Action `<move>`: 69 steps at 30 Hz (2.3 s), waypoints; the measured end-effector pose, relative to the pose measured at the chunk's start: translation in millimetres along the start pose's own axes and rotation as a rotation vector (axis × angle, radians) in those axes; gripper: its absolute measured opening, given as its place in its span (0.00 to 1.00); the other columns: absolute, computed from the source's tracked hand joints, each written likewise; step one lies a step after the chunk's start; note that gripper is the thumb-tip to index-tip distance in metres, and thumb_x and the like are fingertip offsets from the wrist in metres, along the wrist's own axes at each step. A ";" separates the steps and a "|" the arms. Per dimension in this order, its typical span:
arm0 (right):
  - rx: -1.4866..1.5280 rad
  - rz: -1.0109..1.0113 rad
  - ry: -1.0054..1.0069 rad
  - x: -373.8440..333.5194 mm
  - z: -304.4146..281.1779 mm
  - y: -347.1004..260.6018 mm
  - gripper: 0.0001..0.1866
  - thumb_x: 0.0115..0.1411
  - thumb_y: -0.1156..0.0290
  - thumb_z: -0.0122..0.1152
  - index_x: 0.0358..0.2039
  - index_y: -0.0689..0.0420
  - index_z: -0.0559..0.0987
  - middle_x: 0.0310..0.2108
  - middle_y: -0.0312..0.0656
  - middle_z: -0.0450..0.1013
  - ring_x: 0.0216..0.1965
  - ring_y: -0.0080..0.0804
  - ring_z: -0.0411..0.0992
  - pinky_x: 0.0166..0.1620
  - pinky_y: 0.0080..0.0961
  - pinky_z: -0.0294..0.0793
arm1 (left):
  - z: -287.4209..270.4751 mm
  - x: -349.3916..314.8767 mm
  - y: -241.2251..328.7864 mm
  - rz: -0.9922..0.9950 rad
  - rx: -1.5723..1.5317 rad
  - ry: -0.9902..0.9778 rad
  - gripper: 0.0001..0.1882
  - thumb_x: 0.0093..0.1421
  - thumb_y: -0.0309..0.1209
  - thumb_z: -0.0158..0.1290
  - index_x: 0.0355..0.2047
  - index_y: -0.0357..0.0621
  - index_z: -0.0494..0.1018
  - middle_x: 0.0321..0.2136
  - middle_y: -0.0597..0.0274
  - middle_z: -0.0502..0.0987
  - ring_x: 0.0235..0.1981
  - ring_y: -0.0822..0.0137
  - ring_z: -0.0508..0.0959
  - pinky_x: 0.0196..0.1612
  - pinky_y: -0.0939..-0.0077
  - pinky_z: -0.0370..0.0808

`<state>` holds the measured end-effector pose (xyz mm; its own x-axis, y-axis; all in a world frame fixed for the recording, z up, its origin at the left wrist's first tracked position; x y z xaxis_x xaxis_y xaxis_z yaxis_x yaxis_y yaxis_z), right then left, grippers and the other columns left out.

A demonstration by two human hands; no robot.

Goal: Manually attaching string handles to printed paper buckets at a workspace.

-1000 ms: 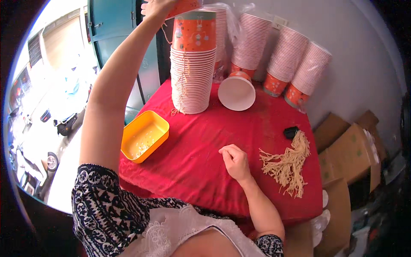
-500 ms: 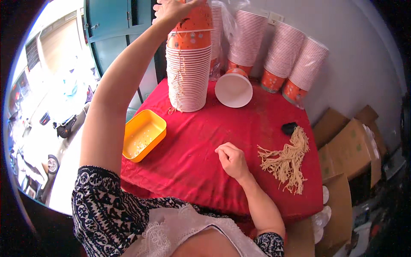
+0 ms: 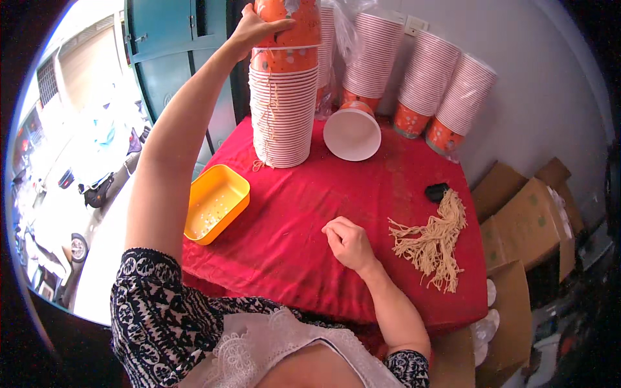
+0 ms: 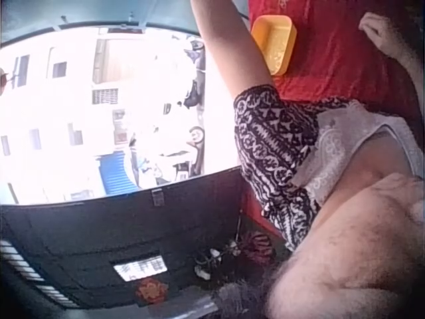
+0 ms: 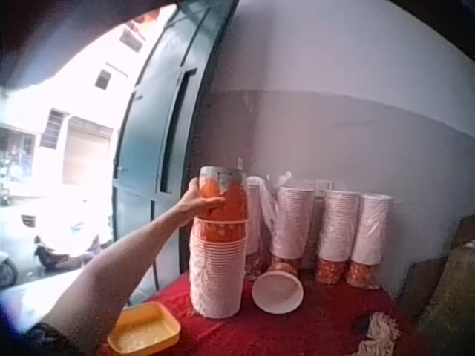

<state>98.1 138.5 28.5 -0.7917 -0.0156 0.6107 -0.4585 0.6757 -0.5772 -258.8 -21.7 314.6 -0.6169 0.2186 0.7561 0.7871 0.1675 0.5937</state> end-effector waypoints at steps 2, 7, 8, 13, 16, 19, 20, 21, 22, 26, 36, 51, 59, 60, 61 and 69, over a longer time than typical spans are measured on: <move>0.004 0.016 -0.017 0.2 1.4 2.0 0.04 0.57 0.80 0.55 0.29 0.65 0.78 0.29 0.48 0.76 0.30 0.40 0.77 0.33 0.29 0.76 | 2.0 2.0 2.3 -0.027 0.074 0.058 0.60 0.36 0.57 0.71 0.57 0.31 0.53 0.47 0.43 0.71 0.48 0.56 0.76 0.50 0.64 0.75; -0.009 -0.001 -0.011 -0.4 0.1 4.6 0.04 0.57 0.80 0.55 0.29 0.65 0.78 0.29 0.48 0.76 0.30 0.40 0.77 0.32 0.29 0.76 | 9.2 -1.6 6.1 -0.124 0.516 0.190 0.73 0.27 0.66 0.69 0.62 0.31 0.46 0.58 0.31 0.60 0.59 0.42 0.66 0.58 0.54 0.69; -0.007 -0.001 -0.013 -0.3 0.4 3.9 0.04 0.57 0.80 0.55 0.29 0.65 0.78 0.29 0.48 0.76 0.30 0.40 0.77 0.32 0.29 0.76 | 9.2 -2.5 5.2 -0.126 0.518 0.189 0.73 0.27 0.66 0.69 0.62 0.31 0.46 0.58 0.31 0.60 0.59 0.42 0.66 0.58 0.54 0.69; -0.017 0.023 -0.032 -1.3 -0.2 3.6 0.04 0.57 0.79 0.55 0.28 0.65 0.78 0.29 0.48 0.76 0.30 0.41 0.77 0.33 0.29 0.76 | 14.5 -10.6 2.5 -0.257 0.540 0.166 0.74 0.27 0.67 0.68 0.62 0.31 0.45 0.57 0.32 0.60 0.58 0.41 0.66 0.57 0.54 0.69; -0.019 0.014 -0.037 -0.6 0.4 1.5 0.05 0.57 0.79 0.55 0.28 0.65 0.78 0.29 0.48 0.76 0.31 0.41 0.77 0.33 0.30 0.77 | 11.5 -15.2 -5.5 -0.177 0.523 0.135 0.73 0.27 0.67 0.68 0.62 0.31 0.45 0.57 0.32 0.60 0.58 0.41 0.66 0.57 0.54 0.69; -0.019 0.007 -0.044 -0.7 1.0 2.6 0.04 0.57 0.79 0.55 0.29 0.65 0.78 0.29 0.48 0.76 0.31 0.42 0.77 0.33 0.30 0.76 | 11.5 -19.9 -6.8 -0.184 0.519 0.147 0.71 0.28 0.66 0.68 0.61 0.30 0.46 0.56 0.32 0.61 0.58 0.42 0.66 0.57 0.54 0.69; -0.019 0.008 -0.045 -0.7 0.6 2.3 0.04 0.57 0.79 0.55 0.29 0.65 0.78 0.29 0.48 0.76 0.31 0.42 0.77 0.33 0.30 0.76 | 13.8 -23.1 -5.9 -0.185 0.519 0.146 0.71 0.28 0.66 0.68 0.61 0.30 0.46 0.56 0.32 0.61 0.58 0.42 0.66 0.57 0.54 0.69; -0.024 0.013 -0.053 -0.7 -0.3 1.8 0.04 0.57 0.79 0.55 0.29 0.65 0.78 0.29 0.48 0.76 0.31 0.42 0.77 0.33 0.30 0.76 | 17.9 -28.6 -1.1 -0.192 0.511 0.137 0.71 0.29 0.66 0.68 0.61 0.30 0.47 0.56 0.33 0.61 0.58 0.42 0.66 0.57 0.54 0.69; -0.029 0.018 -0.061 -0.8 -1.0 1.8 0.04 0.57 0.79 0.55 0.29 0.65 0.78 0.29 0.48 0.76 0.31 0.42 0.77 0.33 0.30 0.76 | 20.5 -32.8 3.0 -0.199 0.502 0.127 0.70 0.29 0.66 0.69 0.61 0.30 0.47 0.55 0.33 0.62 0.58 0.43 0.66 0.57 0.55 0.69; -0.030 0.017 -0.067 -1.4 0.4 3.4 0.04 0.57 0.79 0.55 0.29 0.65 0.78 0.29 0.48 0.75 0.31 0.42 0.77 0.33 0.30 0.76 | 18.0 -35.6 5.0 -0.214 0.506 0.117 0.70 0.29 0.66 0.69 0.61 0.30 0.48 0.55 0.33 0.62 0.58 0.43 0.66 0.57 0.56 0.69; -0.035 0.021 -0.083 -1.7 1.5 5.2 0.04 0.57 0.79 0.55 0.28 0.65 0.78 0.29 0.49 0.76 0.31 0.42 0.77 0.34 0.30 0.76 | 15.8 -37.1 2.7 -0.171 0.535 0.090 0.69 0.29 0.66 0.68 0.60 0.28 0.50 0.54 0.34 0.65 0.56 0.44 0.70 0.56 0.57 0.71; -0.024 0.039 -0.113 -4.2 3.5 6.2 0.05 0.58 0.76 0.54 0.29 0.63 0.78 0.31 0.48 0.76 0.32 0.46 0.76 0.34 0.36 0.77 | 11.9 -31.4 -31.5 0.026 0.479 0.105 0.66 0.32 0.66 0.68 0.57 0.25 0.53 0.51 0.34 0.67 0.54 0.45 0.71 0.56 0.60 0.70; -0.022 -0.012 -0.102 -2.3 12.4 5.2 0.05 0.56 0.79 0.54 0.28 0.65 0.78 0.28 0.48 0.76 0.31 0.43 0.76 0.35 0.31 0.76 | 3.6 -41.9 -24.7 -0.072 0.537 0.063 0.69 0.32 0.72 0.63 0.58 0.23 0.53 0.52 0.32 0.67 0.57 0.41 0.68 0.60 0.38 0.57; -0.029 -0.001 -0.104 -3.2 11.6 7.4 0.05 0.57 0.78 0.54 0.28 0.64 0.78 0.29 0.48 0.76 0.31 0.43 0.76 0.35 0.31 0.76 | 9.7 -49.6 -15.1 -0.201 0.708 0.054 0.67 0.33 0.71 0.62 0.57 0.23 0.55 0.52 0.32 0.66 0.58 0.41 0.66 0.61 0.37 0.55; -0.057 0.032 -0.093 -9.1 1.9 14.1 0.05 0.57 0.78 0.54 0.28 0.64 0.78 0.29 0.47 0.76 0.31 0.43 0.76 0.35 0.31 0.76 | 38.8 -74.3 18.9 -0.084 0.792 0.233 0.57 0.40 0.63 0.64 0.55 0.27 0.58 0.50 0.36 0.66 0.56 0.40 0.65 0.59 0.40 0.57; -0.062 0.001 -0.084 -9.1 3.8 6.6 0.04 0.56 0.77 0.56 0.27 0.62 0.78 0.29 0.47 0.75 0.31 0.45 0.76 0.34 0.33 0.76 | 139.4 -178.7 45.8 0.745 0.552 -0.286 0.06 0.53 0.26 0.51 0.32 0.41 0.70 0.32 0.53 0.70 0.38 0.54 0.74 0.39 0.62 0.75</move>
<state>100.7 140.3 17.0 -0.8246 -0.0746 0.5607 -0.4335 0.7202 -0.5417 -112.0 81.0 168.3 0.0070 0.6649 0.7469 0.9114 0.3032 -0.2784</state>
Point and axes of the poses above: each hand's wrist, its own x-axis towards the middle knuckle, its own z-axis out of the palm, y = z × x, the point moved 2 cm from there along x, towards the middle knuckle
